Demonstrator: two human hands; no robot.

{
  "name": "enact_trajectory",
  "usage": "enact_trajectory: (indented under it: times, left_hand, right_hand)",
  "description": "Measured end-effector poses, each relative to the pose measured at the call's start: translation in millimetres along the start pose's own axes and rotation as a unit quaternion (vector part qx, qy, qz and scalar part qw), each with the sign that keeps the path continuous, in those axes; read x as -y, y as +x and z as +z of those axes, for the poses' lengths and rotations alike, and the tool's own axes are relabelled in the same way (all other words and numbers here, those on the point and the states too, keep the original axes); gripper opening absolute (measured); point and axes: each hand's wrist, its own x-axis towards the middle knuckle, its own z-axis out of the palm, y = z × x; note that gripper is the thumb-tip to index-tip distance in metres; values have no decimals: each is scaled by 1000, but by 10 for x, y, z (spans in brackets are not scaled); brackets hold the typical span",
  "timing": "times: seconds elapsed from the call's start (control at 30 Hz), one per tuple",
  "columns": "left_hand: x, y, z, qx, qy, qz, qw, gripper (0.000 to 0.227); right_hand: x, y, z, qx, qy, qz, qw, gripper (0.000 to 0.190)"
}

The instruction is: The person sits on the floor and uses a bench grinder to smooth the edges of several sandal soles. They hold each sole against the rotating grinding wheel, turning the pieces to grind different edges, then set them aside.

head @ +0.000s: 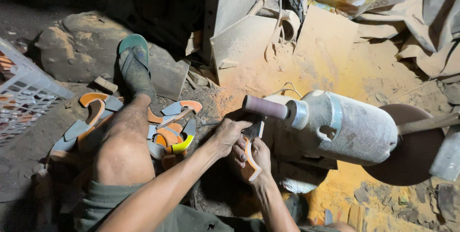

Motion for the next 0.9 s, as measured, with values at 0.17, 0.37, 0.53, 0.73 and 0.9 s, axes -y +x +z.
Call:
enact_trajectory:
  times: [0.17,0.37,0.53,0.73,0.9]
  left_hand:
    - [-160,-326,56,113,-44,71,990,22]
    - [-28,-76,-476,271,135,160,940,29]
    - [579,183,-1424,7,756,22,655,33]
    - [1104,119,-2055,-37,823,-60,563,27]
    - [1366,184,-2059,-49,858,52,509,26]
  right_hand:
    - [-56,-206,62,30,-10,-23,999,30]
    - [79,-551,38,-87,-234,-47,967,21]
    - [83,-868,-693,15,-738,-32,674,26]
    - [1,-1470,-2286,-34,-916,170,362,30]
    - [48,-1702,-2760,-93,-878,196,427,36]
